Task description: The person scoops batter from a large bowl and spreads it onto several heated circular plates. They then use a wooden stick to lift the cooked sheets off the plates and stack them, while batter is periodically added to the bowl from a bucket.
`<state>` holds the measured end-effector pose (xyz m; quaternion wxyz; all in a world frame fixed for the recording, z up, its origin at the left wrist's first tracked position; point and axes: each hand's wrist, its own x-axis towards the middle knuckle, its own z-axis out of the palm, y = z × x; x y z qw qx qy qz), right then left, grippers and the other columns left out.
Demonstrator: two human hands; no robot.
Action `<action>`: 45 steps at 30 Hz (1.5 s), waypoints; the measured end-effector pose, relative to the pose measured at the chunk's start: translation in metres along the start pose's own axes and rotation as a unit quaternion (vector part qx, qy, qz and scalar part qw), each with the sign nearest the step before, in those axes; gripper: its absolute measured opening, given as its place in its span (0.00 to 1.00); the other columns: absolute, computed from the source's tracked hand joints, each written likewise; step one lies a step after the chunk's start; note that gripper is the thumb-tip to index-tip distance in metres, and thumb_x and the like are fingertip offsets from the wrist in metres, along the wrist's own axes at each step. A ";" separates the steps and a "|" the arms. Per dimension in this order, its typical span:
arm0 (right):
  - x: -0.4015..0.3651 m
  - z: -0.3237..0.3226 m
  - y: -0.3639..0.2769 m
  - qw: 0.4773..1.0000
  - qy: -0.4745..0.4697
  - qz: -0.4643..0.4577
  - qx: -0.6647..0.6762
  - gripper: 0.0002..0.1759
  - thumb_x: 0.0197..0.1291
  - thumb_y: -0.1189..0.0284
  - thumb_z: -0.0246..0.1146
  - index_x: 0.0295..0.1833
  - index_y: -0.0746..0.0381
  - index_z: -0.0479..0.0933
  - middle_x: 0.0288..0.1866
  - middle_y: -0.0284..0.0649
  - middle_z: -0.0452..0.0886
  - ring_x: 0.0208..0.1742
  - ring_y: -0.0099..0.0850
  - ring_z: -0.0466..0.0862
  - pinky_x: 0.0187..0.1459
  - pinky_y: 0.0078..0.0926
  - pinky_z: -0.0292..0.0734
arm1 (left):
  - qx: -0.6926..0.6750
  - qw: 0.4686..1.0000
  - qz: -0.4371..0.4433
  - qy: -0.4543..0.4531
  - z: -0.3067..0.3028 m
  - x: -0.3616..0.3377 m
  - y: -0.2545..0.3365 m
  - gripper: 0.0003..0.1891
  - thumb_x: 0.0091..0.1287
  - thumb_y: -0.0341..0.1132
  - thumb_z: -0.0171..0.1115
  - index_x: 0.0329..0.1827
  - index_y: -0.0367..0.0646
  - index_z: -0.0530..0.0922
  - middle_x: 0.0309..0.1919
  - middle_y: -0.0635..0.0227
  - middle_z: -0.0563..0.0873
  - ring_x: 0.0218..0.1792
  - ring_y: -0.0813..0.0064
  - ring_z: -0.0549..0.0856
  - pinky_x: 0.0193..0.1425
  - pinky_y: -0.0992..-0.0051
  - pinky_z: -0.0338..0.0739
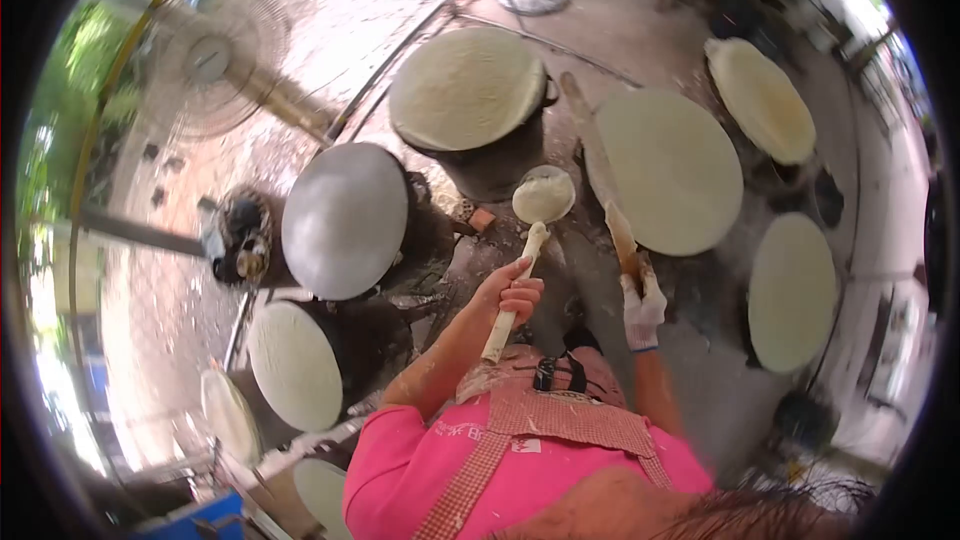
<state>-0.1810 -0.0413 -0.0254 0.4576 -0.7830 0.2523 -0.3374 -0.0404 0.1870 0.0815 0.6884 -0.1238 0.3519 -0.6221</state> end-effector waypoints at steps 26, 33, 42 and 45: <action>0.159 0.379 -0.110 0.809 -0.357 -0.394 -0.252 0.18 0.45 0.60 0.66 0.38 0.60 0.77 0.35 0.48 0.79 0.32 0.45 0.82 0.34 0.40 0.77 | 0.003 0.972 0.167 0.167 -0.076 -0.153 0.060 0.15 0.71 0.43 0.49 0.28 0.46 0.61 0.14 0.77 0.58 0.09 0.88 0.57 0.07 0.86 0.51; 0.219 0.389 -0.156 0.782 -0.418 -0.413 -0.210 0.11 0.44 0.67 0.59 0.30 0.63 0.79 0.29 0.52 0.81 0.34 0.48 0.82 0.39 0.41 0.77 | 0.008 0.977 0.147 0.152 -0.077 -0.157 0.074 0.08 0.70 0.40 0.51 0.35 0.52 0.62 0.14 0.75 0.61 0.08 0.88 0.58 0.06 0.86 0.51; 0.423 0.397 -0.252 0.895 -0.376 -0.152 -0.185 0.12 0.46 0.68 0.57 0.29 0.67 0.79 0.18 0.44 0.77 0.18 0.34 0.78 0.22 0.33 0.71 | 0.025 0.986 0.040 0.158 -0.073 -0.146 0.106 0.20 0.70 0.45 0.51 0.21 0.47 0.59 0.11 0.79 0.58 0.09 0.86 0.57 0.10 0.84 0.51; 0.488 0.392 -0.232 0.930 -0.329 -0.078 -0.145 0.12 0.44 0.67 0.60 0.27 0.66 0.78 0.16 0.38 0.74 0.15 0.28 0.74 0.16 0.28 0.66 | 0.048 0.986 0.049 0.151 -0.076 -0.133 0.109 0.20 0.69 0.45 0.53 0.21 0.48 0.60 0.11 0.79 0.60 0.09 0.86 0.59 0.11 0.84 0.53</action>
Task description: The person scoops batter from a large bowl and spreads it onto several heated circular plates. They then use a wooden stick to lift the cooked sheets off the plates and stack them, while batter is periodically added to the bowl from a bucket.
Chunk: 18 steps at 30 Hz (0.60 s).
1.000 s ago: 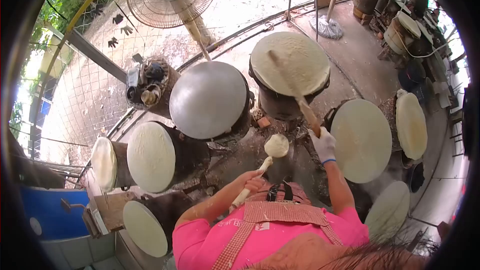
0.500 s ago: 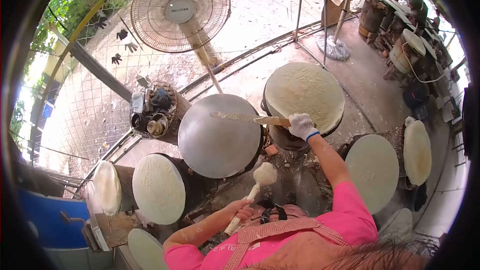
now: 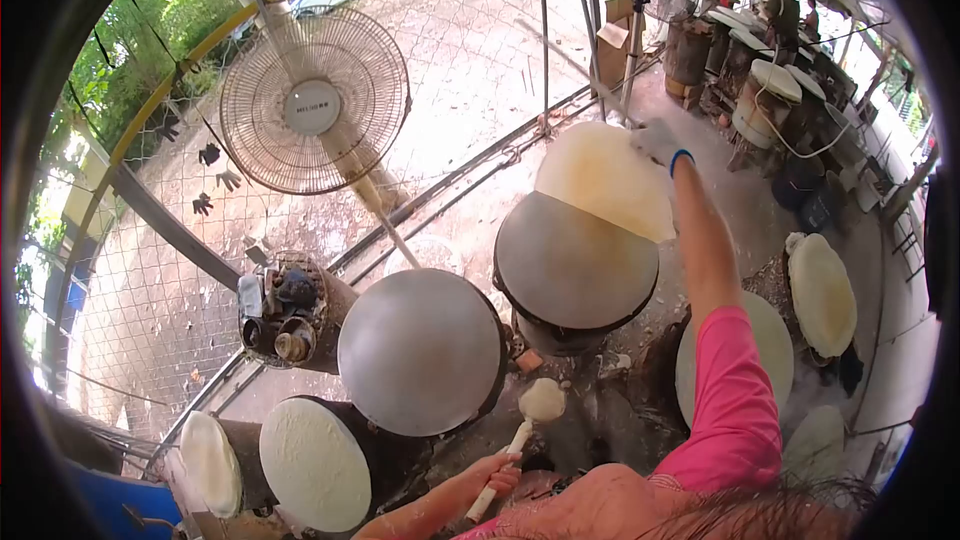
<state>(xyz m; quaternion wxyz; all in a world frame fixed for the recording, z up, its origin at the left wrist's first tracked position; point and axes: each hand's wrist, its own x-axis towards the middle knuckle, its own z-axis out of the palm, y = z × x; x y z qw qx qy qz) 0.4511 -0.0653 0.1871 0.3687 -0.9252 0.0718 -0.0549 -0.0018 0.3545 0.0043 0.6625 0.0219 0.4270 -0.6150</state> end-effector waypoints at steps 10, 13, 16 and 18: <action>-0.074 -0.191 0.203 0.909 0.372 0.058 0.178 0.14 0.53 0.64 0.58 0.22 0.61 0.74 0.17 0.32 0.74 0.18 0.24 0.72 0.19 0.28 0.62 | 0.100 0.984 0.125 0.083 0.033 0.074 -0.046 0.19 0.69 0.43 0.52 0.22 0.47 0.59 0.12 0.77 0.60 0.09 0.85 0.58 0.08 0.84 0.53; -0.148 -0.267 0.304 0.852 0.477 0.091 0.198 0.11 0.53 0.66 0.57 0.25 0.61 0.75 0.17 0.31 0.73 0.17 0.23 0.71 0.18 0.27 0.62 | 0.116 0.979 0.140 0.093 0.062 0.102 -0.069 0.19 0.69 0.43 0.52 0.22 0.47 0.60 0.12 0.77 0.60 0.09 0.85 0.58 0.08 0.84 0.53; -0.246 -0.314 0.359 0.766 0.508 0.155 0.362 0.04 0.50 0.68 0.58 0.27 0.56 0.74 0.17 0.25 0.68 0.17 0.19 0.67 0.17 0.22 0.61 | 0.137 0.974 0.143 0.112 0.090 0.126 -0.083 0.19 0.69 0.43 0.52 0.22 0.47 0.60 0.12 0.77 0.60 0.09 0.85 0.59 0.09 0.84 0.54; -0.301 -0.319 0.436 0.719 0.546 0.156 0.402 0.05 0.51 0.67 0.59 0.26 0.53 0.72 0.16 0.25 0.66 0.14 0.18 0.63 0.15 0.21 0.59 | 0.139 0.972 0.150 0.120 0.101 0.137 -0.090 0.19 0.69 0.43 0.52 0.22 0.47 0.60 0.12 0.77 0.61 0.09 0.86 0.59 0.09 0.84 0.54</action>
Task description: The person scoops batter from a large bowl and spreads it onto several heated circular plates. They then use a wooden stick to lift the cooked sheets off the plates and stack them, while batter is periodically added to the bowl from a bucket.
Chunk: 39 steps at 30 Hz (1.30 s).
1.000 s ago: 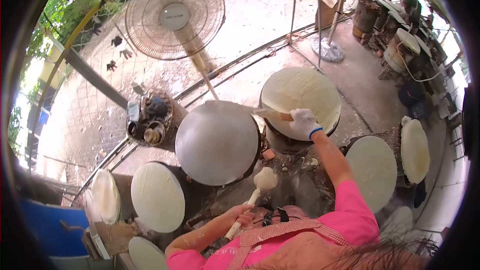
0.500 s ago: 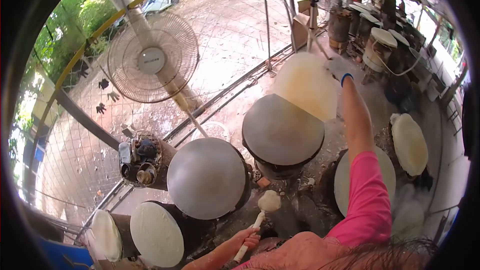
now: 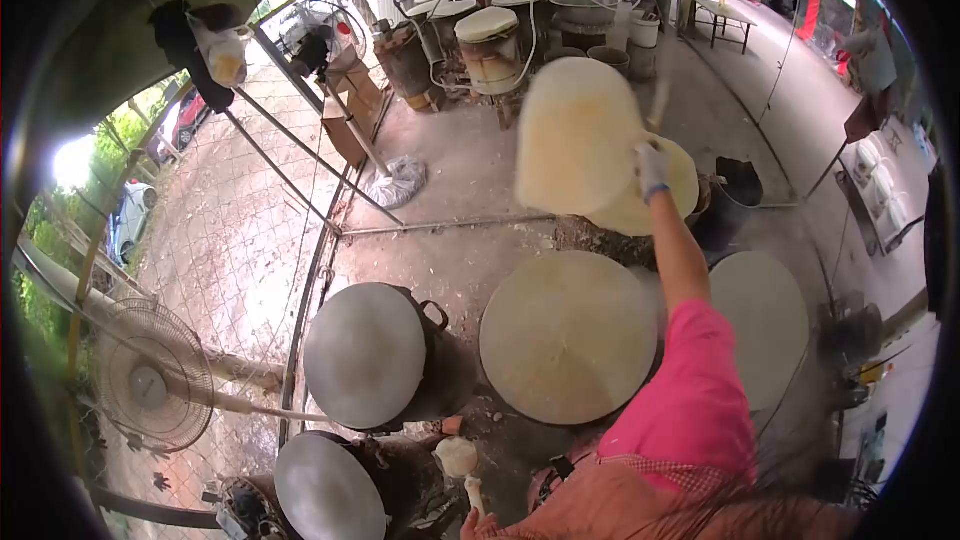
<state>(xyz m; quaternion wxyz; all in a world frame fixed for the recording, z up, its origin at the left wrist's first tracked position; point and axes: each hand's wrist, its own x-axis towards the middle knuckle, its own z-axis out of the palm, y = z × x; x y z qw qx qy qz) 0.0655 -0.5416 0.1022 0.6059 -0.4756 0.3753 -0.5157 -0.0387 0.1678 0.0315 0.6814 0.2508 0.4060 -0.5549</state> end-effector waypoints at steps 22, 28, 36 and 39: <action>-0.169 0.107 0.096 0.859 -0.364 -0.270 -0.238 0.19 0.56 0.64 0.58 0.40 0.72 0.78 0.33 0.49 0.81 0.36 0.35 0.79 0.38 0.33 0.73 | -0.460 0.783 0.098 -0.407 -0.025 -0.024 -0.135 0.19 0.70 0.45 0.50 0.23 0.45 0.60 0.13 0.78 0.59 0.10 0.86 0.61 0.09 0.84 0.55; -0.465 0.135 0.091 0.549 -0.806 -0.112 -0.191 0.15 0.56 0.68 0.60 0.40 0.72 0.78 0.30 0.45 0.80 0.32 0.28 0.76 0.35 0.28 0.72 | -0.518 0.673 0.375 -0.371 -0.082 -0.054 -0.279 0.13 0.71 0.41 0.48 0.30 0.47 0.63 0.15 0.79 0.60 0.11 0.89 0.59 0.09 0.85 0.54; -0.881 -0.083 0.029 0.045 -0.975 -0.180 -0.121 0.16 0.53 0.68 0.61 0.44 0.68 0.78 0.32 0.46 0.81 0.32 0.32 0.79 0.37 0.30 0.72 | -0.601 0.511 0.603 -0.119 -0.205 -0.059 -0.513 0.09 0.70 0.42 0.48 0.32 0.51 0.65 0.12 0.79 0.60 0.08 0.86 0.59 0.07 0.83 0.50; -0.995 -0.209 -0.037 -0.092 -0.921 -0.375 -0.049 0.21 0.50 0.58 0.62 0.44 0.64 0.78 0.37 0.52 0.81 0.43 0.50 0.80 0.44 0.41 0.72 | -0.679 0.446 0.583 -0.032 -0.256 -0.059 -0.583 0.17 0.64 0.43 0.56 0.22 0.48 0.62 0.10 0.75 0.63 0.07 0.84 0.59 0.07 0.83 0.51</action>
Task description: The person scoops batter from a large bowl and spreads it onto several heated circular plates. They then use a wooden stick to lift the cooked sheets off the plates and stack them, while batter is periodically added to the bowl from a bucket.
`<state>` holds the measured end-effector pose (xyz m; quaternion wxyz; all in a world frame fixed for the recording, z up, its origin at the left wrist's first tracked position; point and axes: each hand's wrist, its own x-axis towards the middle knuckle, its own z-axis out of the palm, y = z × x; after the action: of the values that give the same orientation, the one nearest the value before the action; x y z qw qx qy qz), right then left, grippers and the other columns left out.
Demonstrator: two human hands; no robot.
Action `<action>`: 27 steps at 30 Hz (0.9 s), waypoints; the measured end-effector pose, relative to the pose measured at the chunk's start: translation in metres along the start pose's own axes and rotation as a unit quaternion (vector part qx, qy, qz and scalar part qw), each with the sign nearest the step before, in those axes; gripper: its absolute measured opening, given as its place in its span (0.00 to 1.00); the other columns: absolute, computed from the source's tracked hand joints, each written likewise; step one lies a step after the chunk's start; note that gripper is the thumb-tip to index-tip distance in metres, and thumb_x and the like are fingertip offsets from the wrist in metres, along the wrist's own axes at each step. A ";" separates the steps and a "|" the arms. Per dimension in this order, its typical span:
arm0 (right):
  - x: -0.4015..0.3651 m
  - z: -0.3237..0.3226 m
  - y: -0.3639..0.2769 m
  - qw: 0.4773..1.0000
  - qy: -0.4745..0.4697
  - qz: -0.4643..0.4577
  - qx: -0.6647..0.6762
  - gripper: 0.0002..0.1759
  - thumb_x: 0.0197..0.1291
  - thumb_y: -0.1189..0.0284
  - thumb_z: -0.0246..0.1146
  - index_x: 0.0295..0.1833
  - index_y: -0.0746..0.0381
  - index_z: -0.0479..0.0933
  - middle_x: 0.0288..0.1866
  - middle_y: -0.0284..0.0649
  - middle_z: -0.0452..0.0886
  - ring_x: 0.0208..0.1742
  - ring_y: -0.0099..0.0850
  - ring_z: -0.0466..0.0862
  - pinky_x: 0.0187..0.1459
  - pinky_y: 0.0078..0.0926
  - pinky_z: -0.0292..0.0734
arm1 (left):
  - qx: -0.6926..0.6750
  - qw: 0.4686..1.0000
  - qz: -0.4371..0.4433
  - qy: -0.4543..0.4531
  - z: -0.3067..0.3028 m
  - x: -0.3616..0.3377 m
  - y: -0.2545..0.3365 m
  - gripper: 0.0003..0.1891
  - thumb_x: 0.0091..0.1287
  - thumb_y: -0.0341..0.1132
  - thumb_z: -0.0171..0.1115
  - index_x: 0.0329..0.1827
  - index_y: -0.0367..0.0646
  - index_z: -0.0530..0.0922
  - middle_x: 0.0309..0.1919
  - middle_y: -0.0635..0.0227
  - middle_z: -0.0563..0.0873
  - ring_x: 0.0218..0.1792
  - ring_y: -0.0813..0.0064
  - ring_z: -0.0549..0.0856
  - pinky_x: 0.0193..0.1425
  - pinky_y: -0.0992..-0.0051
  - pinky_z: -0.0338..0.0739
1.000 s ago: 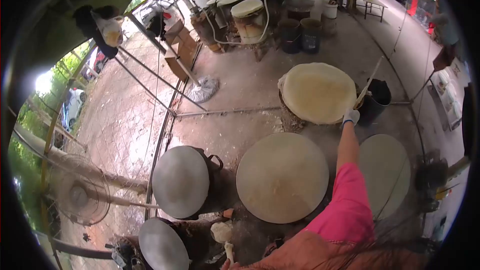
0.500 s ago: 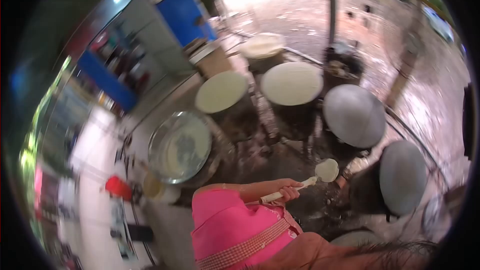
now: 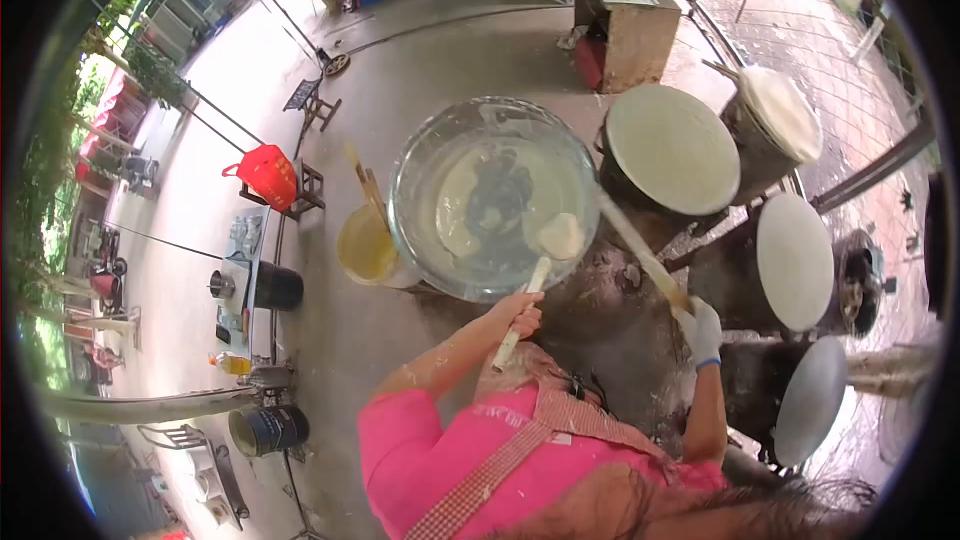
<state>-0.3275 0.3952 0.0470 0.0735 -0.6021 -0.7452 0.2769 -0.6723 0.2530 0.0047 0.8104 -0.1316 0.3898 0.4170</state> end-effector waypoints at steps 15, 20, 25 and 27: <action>0.185 0.074 -0.147 0.926 -0.063 -0.194 -0.319 0.10 0.48 0.65 0.59 0.27 0.60 0.81 0.25 0.45 0.82 0.30 0.41 0.84 0.33 0.39 0.76 | -0.051 0.951 0.222 0.210 -0.129 0.213 0.087 0.06 0.61 0.29 0.53 0.30 0.35 0.68 0.09 0.64 0.68 0.08 0.66 0.70 0.09 0.65 0.61; 0.188 0.078 -0.130 0.929 -0.128 -0.194 -0.287 0.13 0.49 0.60 0.62 0.29 0.60 0.80 0.26 0.48 0.82 0.31 0.44 0.83 0.37 0.41 0.77 | -0.111 0.930 0.166 0.308 -0.142 0.278 0.074 0.05 0.60 0.27 0.53 0.36 0.37 0.67 0.11 0.66 0.66 0.08 0.68 0.68 0.08 0.68 0.61; 0.175 0.080 -0.129 0.946 -0.154 -0.139 -0.249 0.17 0.48 0.57 0.64 0.30 0.61 0.79 0.28 0.49 0.81 0.33 0.47 0.82 0.37 0.44 0.76 | -0.095 0.939 0.171 0.281 -0.085 0.233 0.099 0.09 0.64 0.33 0.54 0.43 0.43 0.65 0.12 0.72 0.64 0.08 0.77 0.63 0.07 0.76 0.57; 0.167 0.088 -0.115 0.956 -0.129 -0.114 -0.237 0.17 0.48 0.56 0.64 0.30 0.61 0.79 0.28 0.49 0.81 0.33 0.47 0.82 0.37 0.44 0.76 | -0.116 0.954 0.171 0.216 -0.093 0.249 0.099 0.09 0.64 0.34 0.54 0.43 0.44 0.65 0.12 0.72 0.63 0.08 0.78 0.63 0.07 0.77 0.56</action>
<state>-0.5088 0.5090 -0.0065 -0.1372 -0.4721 -0.8565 0.1569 -0.7115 0.4071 -0.2298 0.6025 -0.2427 0.5216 0.5532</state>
